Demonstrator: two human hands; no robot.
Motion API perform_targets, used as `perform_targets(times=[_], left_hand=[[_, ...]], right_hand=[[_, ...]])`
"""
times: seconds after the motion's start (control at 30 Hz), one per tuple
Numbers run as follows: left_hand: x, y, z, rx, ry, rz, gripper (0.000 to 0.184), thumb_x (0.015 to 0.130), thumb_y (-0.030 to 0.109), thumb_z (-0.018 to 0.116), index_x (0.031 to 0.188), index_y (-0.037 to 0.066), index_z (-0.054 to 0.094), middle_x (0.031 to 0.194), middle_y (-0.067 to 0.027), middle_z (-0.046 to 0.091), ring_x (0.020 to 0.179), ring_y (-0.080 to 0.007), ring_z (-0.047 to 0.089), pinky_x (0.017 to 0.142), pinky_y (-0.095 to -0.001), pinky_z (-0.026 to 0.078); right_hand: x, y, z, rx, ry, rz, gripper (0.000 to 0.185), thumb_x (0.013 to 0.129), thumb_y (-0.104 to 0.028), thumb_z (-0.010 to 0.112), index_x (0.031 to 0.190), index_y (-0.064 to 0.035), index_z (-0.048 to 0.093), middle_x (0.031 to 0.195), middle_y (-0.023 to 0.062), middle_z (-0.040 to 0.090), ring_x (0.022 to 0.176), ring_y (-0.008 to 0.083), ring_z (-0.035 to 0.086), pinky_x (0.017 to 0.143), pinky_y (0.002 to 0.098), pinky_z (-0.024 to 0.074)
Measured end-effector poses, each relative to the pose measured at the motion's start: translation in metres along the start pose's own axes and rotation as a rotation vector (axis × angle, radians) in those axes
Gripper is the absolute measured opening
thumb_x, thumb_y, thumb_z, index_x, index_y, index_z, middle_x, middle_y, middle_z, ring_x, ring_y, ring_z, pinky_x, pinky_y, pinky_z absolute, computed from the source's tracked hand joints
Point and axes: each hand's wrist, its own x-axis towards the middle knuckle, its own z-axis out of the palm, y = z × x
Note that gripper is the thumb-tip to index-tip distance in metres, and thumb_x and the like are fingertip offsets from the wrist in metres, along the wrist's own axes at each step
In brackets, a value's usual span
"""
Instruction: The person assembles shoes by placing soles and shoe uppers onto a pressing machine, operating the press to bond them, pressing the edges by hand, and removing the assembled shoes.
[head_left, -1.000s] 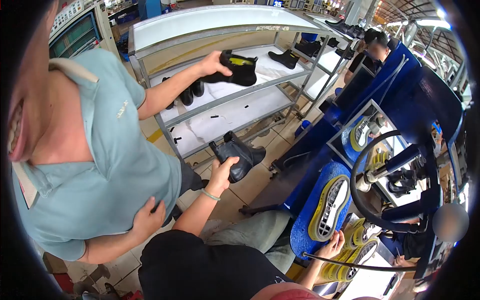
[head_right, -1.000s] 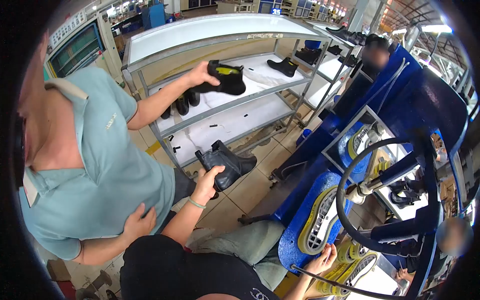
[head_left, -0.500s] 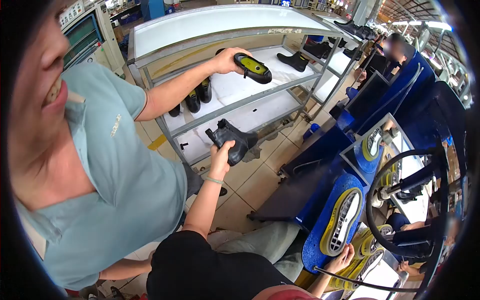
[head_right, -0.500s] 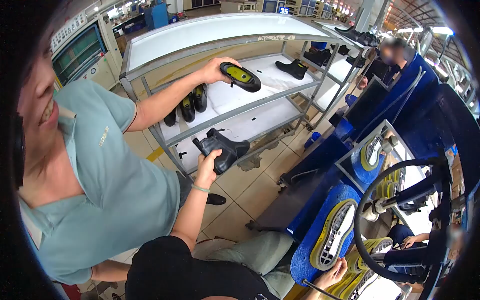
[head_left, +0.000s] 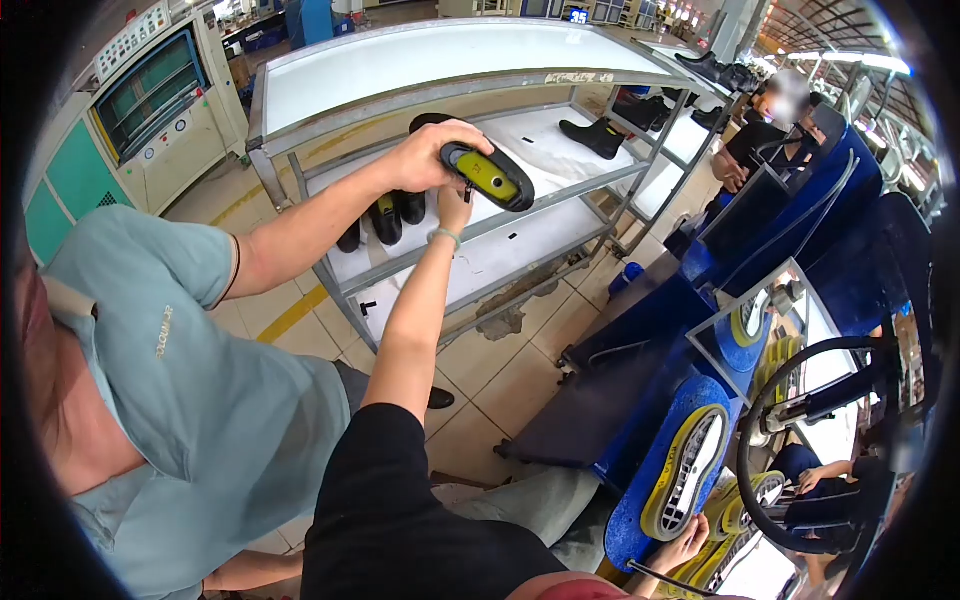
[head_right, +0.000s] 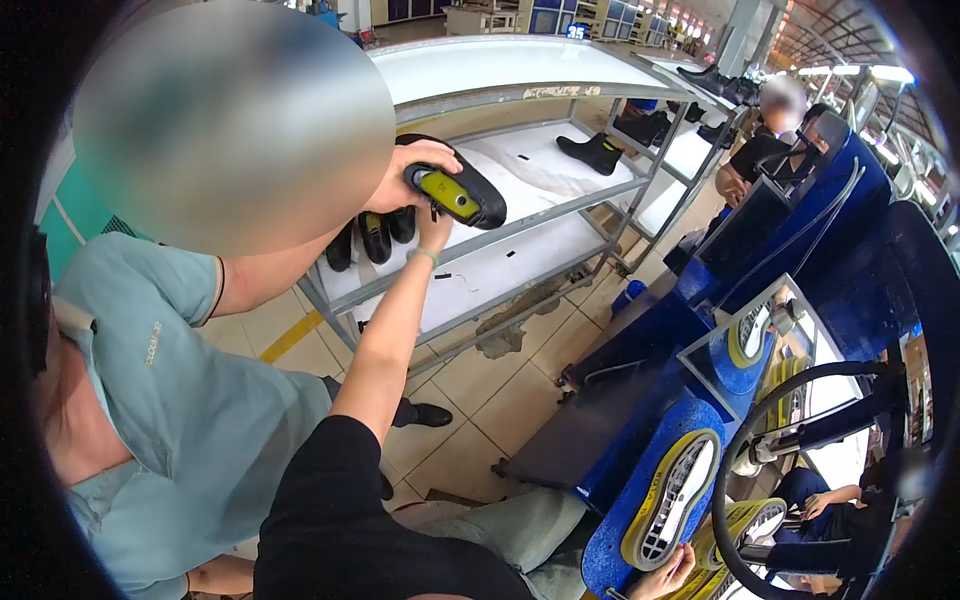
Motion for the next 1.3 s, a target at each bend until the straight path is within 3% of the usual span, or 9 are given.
perform_targets(times=[0.07,0.2,0.23,0.3,0.4,0.5,0.77,0.87,1.3], left_hand=[[-0.037,-0.016,0.025,0.018,0.093,-0.018,0.039,0.077,0.010,0.067,0.113,0.000,0.055,0.113,-0.0233,0.059,0.104,-0.0404,0.054,0.091,-0.0455,0.041],[-0.158,0.017,0.025,-0.095,-0.058,-0.190,0.022,0.084,0.007,0.061,0.106,0.003,0.063,0.087,-0.0103,0.067,0.075,-0.0212,0.063,0.068,-0.0330,0.050],[-0.192,0.025,0.030,-0.187,-0.048,-0.314,0.013,0.083,0.010,0.062,0.094,0.003,0.065,0.082,-0.0154,0.067,0.076,-0.0296,0.065,0.068,-0.0388,0.051],[-0.264,0.027,0.031,-0.312,-0.260,-0.444,0.008,0.082,0.008,0.059,0.081,0.006,0.066,0.067,-0.0078,0.067,0.065,-0.0235,0.064,0.062,-0.0383,0.050],[-0.355,0.058,0.010,-0.291,-0.663,-0.687,0.025,0.078,0.005,0.058,0.102,0.002,0.066,0.098,-0.0149,0.069,0.093,-0.0236,0.065,0.082,-0.0353,0.050],[-0.410,0.094,-0.014,-0.367,-0.943,-0.903,0.028,0.080,0.009,0.059,0.106,0.001,0.066,0.101,-0.0160,0.068,0.095,-0.0252,0.064,0.082,-0.0360,0.050],[-0.500,0.162,-0.054,-0.408,-1.303,-0.569,0.028,0.082,0.011,0.062,0.106,0.000,0.067,0.100,-0.0165,0.069,0.095,-0.0276,0.065,0.085,-0.0355,0.050],[-0.509,0.218,-0.091,-0.070,-1.282,-0.281,0.044,0.090,0.023,0.053,0.128,0.002,0.053,0.129,-0.0240,0.053,0.117,-0.0367,0.052,0.099,-0.0413,0.041],[-0.498,0.219,-0.089,-0.154,-1.422,-0.353,0.052,0.094,0.031,0.045,0.137,0.002,0.040,0.137,-0.0273,0.043,0.128,-0.0426,0.040,0.107,-0.0459,0.033]], right_hand=[[0.001,0.005,-0.002,0.007,-0.006,-0.025,0.018,0.099,-0.016,0.051,0.106,-0.0008,0.058,0.097,0.0041,0.059,0.088,0.0122,0.053,0.082,0.0247,0.0440],[0.001,0.005,-0.001,0.009,0.016,-0.010,0.020,0.098,-0.016,0.051,0.107,-0.0001,0.058,0.098,0.0053,0.059,0.089,0.0132,0.054,0.083,0.0251,0.0447],[0.001,0.002,-0.002,-0.066,0.007,-0.044,0.021,0.098,-0.017,0.051,0.108,0.0002,0.058,0.099,0.0060,0.060,0.090,0.0137,0.054,0.084,0.0255,0.0450],[-0.004,-0.011,0.005,-0.029,0.018,-0.007,0.021,0.098,-0.018,0.052,0.107,0.0003,0.059,0.097,0.0053,0.060,0.089,0.0129,0.054,0.084,0.0252,0.0446],[-0.001,-0.002,-0.004,-0.042,-0.010,-0.022,0.022,0.098,-0.019,0.053,0.106,0.0003,0.059,0.095,0.0047,0.059,0.088,0.0117,0.053,0.084,0.0245,0.0438],[0.000,-0.001,-0.004,-0.028,-0.011,-0.028,0.024,0.098,-0.018,0.053,0.110,0.0024,0.059,0.099,0.0071,0.061,0.090,0.0140,0.056,0.084,0.0255,0.0460],[0.000,0.003,-0.004,0.074,-0.029,-0.040,0.023,0.098,-0.017,0.053,0.109,0.0023,0.059,0.097,0.0078,0.062,0.089,0.0128,0.056,0.083,0.0240,0.0456],[0.001,0.014,-0.006,0.136,-0.031,-0.038,0.022,0.098,-0.014,0.052,0.112,0.0026,0.057,0.097,0.0080,0.062,0.089,0.0128,0.057,0.083,0.0240,0.0463],[-0.006,-0.004,0.001,0.260,-0.017,-0.007,0.021,0.098,-0.012,0.053,0.112,0.0030,0.058,0.094,0.0070,0.064,0.085,0.0107,0.058,0.078,0.0229,0.0461]])
